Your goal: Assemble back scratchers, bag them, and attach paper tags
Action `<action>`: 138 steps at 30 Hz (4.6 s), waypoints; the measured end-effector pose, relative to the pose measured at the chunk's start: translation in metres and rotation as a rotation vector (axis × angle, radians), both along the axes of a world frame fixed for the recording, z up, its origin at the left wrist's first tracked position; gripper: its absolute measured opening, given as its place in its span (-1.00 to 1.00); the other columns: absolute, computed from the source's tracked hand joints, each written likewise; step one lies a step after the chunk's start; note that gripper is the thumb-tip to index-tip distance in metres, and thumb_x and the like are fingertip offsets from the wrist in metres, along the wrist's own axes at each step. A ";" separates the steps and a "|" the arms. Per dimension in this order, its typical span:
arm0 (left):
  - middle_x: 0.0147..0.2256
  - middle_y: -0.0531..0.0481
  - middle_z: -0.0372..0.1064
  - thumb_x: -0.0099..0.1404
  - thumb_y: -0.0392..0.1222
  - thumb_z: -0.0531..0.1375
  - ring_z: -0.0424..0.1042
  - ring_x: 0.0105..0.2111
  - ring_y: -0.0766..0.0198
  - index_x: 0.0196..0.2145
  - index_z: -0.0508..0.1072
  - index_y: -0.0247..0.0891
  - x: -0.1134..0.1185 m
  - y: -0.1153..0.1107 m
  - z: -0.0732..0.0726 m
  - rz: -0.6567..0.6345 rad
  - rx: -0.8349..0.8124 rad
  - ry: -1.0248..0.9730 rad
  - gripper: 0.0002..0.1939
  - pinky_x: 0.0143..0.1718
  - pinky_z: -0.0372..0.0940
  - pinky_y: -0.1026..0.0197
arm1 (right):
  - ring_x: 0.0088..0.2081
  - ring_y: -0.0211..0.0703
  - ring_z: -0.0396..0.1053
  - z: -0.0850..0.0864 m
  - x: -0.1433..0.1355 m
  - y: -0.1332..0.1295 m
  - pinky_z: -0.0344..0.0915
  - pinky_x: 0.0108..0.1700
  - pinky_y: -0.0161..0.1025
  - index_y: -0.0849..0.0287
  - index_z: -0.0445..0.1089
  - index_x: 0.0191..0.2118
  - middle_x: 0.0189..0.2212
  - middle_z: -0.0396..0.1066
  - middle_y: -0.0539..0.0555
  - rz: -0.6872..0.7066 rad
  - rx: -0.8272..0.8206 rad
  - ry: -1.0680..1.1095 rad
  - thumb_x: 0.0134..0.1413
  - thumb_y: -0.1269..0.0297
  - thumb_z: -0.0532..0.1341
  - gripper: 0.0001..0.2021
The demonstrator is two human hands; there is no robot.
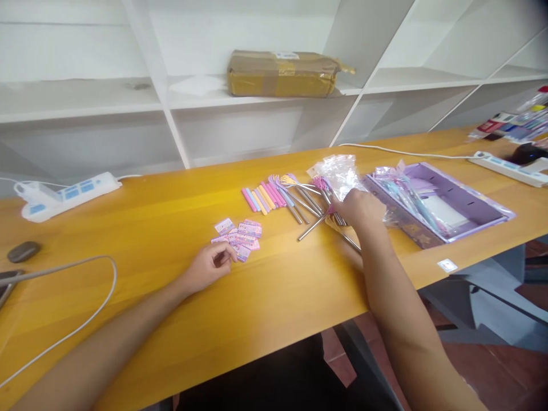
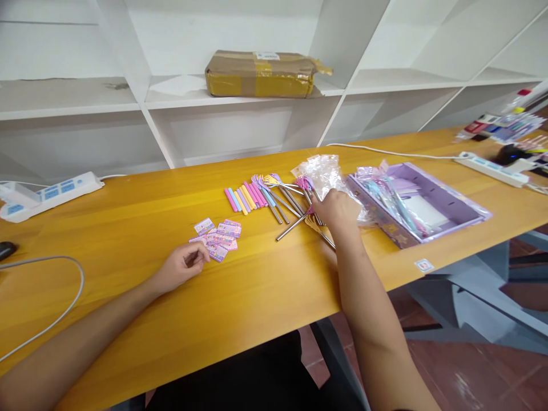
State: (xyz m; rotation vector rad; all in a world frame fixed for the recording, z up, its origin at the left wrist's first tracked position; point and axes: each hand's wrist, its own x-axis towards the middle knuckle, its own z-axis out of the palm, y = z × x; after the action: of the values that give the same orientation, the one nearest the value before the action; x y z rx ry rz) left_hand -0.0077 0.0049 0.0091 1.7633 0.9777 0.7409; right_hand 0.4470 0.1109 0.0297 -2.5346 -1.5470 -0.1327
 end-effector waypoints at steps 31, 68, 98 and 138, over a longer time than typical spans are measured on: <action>-0.34 -0.06 0.36 0.28 -0.36 0.22 0.33 -0.28 0.05 -0.26 0.48 -0.19 0.045 0.141 0.020 0.123 0.447 0.590 -0.89 -0.17 0.19 0.07 | -0.26 -0.13 0.49 0.007 -0.047 -0.004 0.48 -0.17 -0.16 0.17 0.45 -0.17 -0.11 0.51 0.17 0.414 0.738 0.689 0.34 0.13 0.20 -0.79; -0.34 0.07 0.34 0.65 0.10 -0.05 0.31 -0.41 0.27 -0.03 0.42 -0.20 -0.053 -0.042 0.010 0.173 -0.046 0.087 -0.61 -0.31 0.24 0.18 | -0.64 -0.46 0.02 -0.005 -0.171 -0.057 -0.02 -0.72 -0.53 0.13 0.26 -0.28 -0.41 0.35 -0.06 0.478 0.345 2.115 0.17 0.19 0.36 -0.75; -0.46 0.15 0.22 0.62 0.09 0.00 0.24 -0.48 0.28 -0.01 0.42 -0.22 -0.057 -0.035 0.002 0.313 -0.100 -0.004 -0.64 -0.33 0.19 0.20 | -0.67 -0.35 0.18 -0.007 -0.170 -0.068 0.10 -0.68 -0.42 0.07 0.34 -0.22 -0.56 0.28 -0.10 0.665 0.418 1.588 0.31 -0.06 0.33 -0.68; -0.14 -0.06 0.57 0.59 0.10 0.04 0.47 -0.20 0.08 0.00 0.56 -0.17 -0.052 -0.038 0.014 0.153 0.071 0.358 -0.60 -0.13 0.28 0.13 | -0.64 -0.37 0.14 -0.007 -0.162 -0.062 0.10 -0.65 -0.42 0.12 0.39 -0.31 -0.54 0.28 -0.06 0.726 0.439 1.489 0.28 0.08 0.34 -0.75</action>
State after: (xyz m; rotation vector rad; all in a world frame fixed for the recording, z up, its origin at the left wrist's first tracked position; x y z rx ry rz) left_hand -0.0598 -0.0333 0.0234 1.9396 1.3517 0.5681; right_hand 0.2847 0.0487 0.0225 -0.9446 -1.2825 1.0671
